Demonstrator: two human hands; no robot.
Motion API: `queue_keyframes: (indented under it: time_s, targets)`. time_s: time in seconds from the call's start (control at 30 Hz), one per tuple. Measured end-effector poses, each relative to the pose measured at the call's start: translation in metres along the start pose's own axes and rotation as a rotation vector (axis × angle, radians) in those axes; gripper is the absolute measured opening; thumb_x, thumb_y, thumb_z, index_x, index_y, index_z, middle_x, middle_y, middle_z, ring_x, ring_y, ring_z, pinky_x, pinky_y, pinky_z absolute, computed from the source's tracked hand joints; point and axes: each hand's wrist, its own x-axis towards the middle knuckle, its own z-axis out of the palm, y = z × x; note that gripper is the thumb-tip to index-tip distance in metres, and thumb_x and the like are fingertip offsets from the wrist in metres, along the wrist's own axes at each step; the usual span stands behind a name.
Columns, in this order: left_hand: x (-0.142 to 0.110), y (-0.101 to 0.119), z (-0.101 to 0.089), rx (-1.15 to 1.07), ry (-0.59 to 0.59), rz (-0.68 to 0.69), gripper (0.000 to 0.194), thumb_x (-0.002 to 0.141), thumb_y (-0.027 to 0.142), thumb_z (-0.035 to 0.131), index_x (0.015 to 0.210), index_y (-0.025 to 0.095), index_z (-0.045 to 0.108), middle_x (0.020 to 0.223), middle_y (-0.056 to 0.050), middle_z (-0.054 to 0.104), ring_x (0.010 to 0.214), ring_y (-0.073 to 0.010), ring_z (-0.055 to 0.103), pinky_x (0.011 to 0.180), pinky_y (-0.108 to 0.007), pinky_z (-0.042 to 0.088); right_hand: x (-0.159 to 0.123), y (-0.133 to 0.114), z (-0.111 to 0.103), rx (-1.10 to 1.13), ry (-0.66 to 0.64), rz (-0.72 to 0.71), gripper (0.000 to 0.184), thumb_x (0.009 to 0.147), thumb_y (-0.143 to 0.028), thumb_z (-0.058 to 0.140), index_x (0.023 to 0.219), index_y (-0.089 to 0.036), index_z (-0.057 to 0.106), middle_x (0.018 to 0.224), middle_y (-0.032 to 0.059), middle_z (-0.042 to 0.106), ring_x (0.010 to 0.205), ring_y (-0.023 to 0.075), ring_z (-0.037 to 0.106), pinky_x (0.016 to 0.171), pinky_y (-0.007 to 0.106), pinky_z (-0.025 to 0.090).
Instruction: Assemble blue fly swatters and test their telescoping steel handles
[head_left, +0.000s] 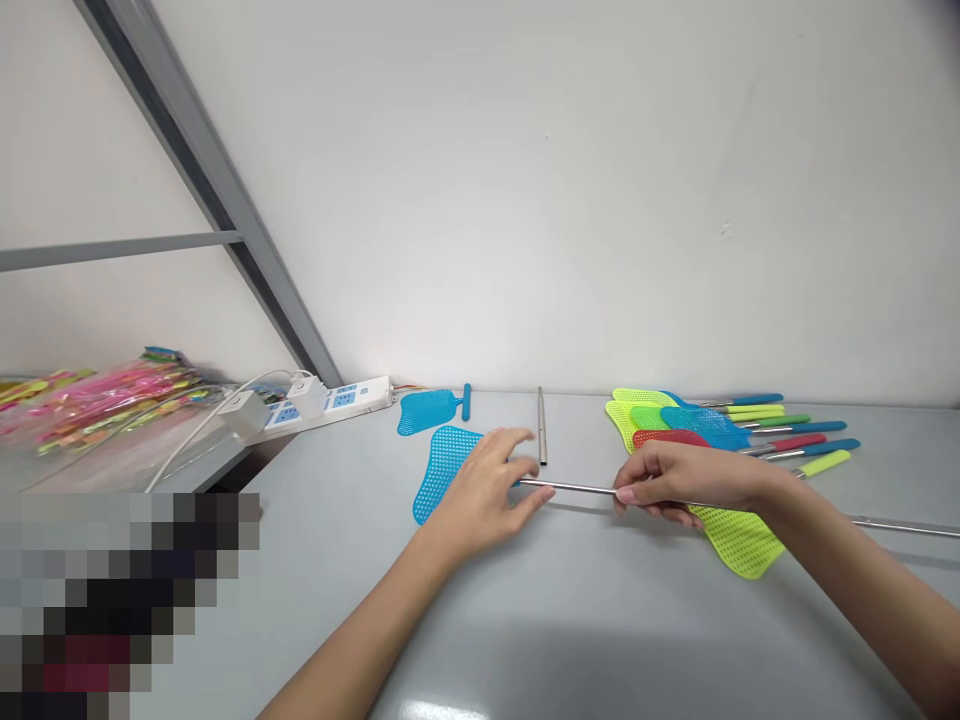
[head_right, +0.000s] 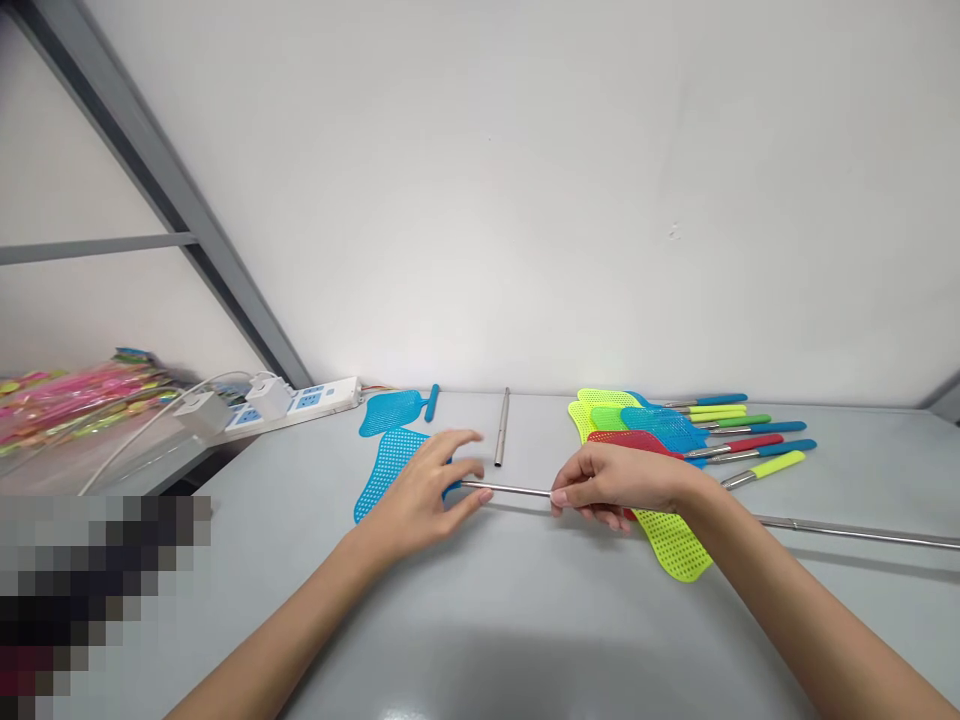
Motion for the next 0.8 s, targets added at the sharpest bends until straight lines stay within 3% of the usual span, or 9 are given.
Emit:
queue_keyframes:
  time_s: [0.13, 0.33, 0.5, 0.8]
  targets:
    - [0.000, -0.021, 0.005, 0.063, 0.079, -0.194, 0.044, 0.084, 0.049, 0.036, 0.117, 0.022, 0.047, 0.138, -0.008, 0.022, 0.128, -0.0257, 0.015, 0.103, -0.045, 0.015, -0.006, 0.004, -0.006, -0.010, 0.008, 0.000, 0.028, 0.079, -0.038, 0.053, 0.080, -0.012, 0.063, 0.051, -0.0032, 0.045, 0.039, 0.0058, 0.039, 0.035, 0.016, 0.032]
    - [0.002, -0.036, 0.016, 0.041, 0.167, -0.566, 0.053, 0.084, 0.054, 0.030, 0.124, 0.021, 0.039, 0.132, -0.014, 0.030, 0.124, -0.0283, 0.025, 0.098, -0.046, 0.025, -0.005, 0.005, -0.007, 0.007, 0.063, 0.000, 0.026, 0.080, -0.038, 0.052, 0.076, -0.014, 0.060, 0.048, -0.0035, 0.045, 0.041, 0.0068, 0.042, 0.037, 0.016, 0.033]
    - [0.001, -0.025, 0.019, -0.054, 0.129, -0.632, 0.059, 0.081, 0.059, 0.031, 0.126, 0.021, 0.036, 0.124, -0.014, 0.036, 0.110, -0.0281, 0.044, 0.089, -0.041, 0.037, -0.003, 0.010, -0.009, 0.016, 0.033, 0.018, 0.028, 0.078, -0.039, 0.053, 0.079, -0.013, 0.061, 0.051, -0.0038, 0.045, 0.041, 0.0065, 0.042, 0.035, 0.016, 0.033]
    - [0.001, -0.005, 0.034, 0.001, 0.121, -0.795, 0.048, 0.078, 0.054, 0.039, 0.112, 0.020, 0.049, 0.113, -0.014, 0.038, 0.109, -0.0306, 0.042, 0.086, -0.041, 0.037, -0.001, 0.016, -0.006, 0.150, -0.089, 0.086, 0.028, 0.080, -0.037, 0.052, 0.074, -0.011, 0.060, 0.052, -0.0055, 0.039, 0.035, 0.0015, 0.025, 0.031, 0.016, 0.015]
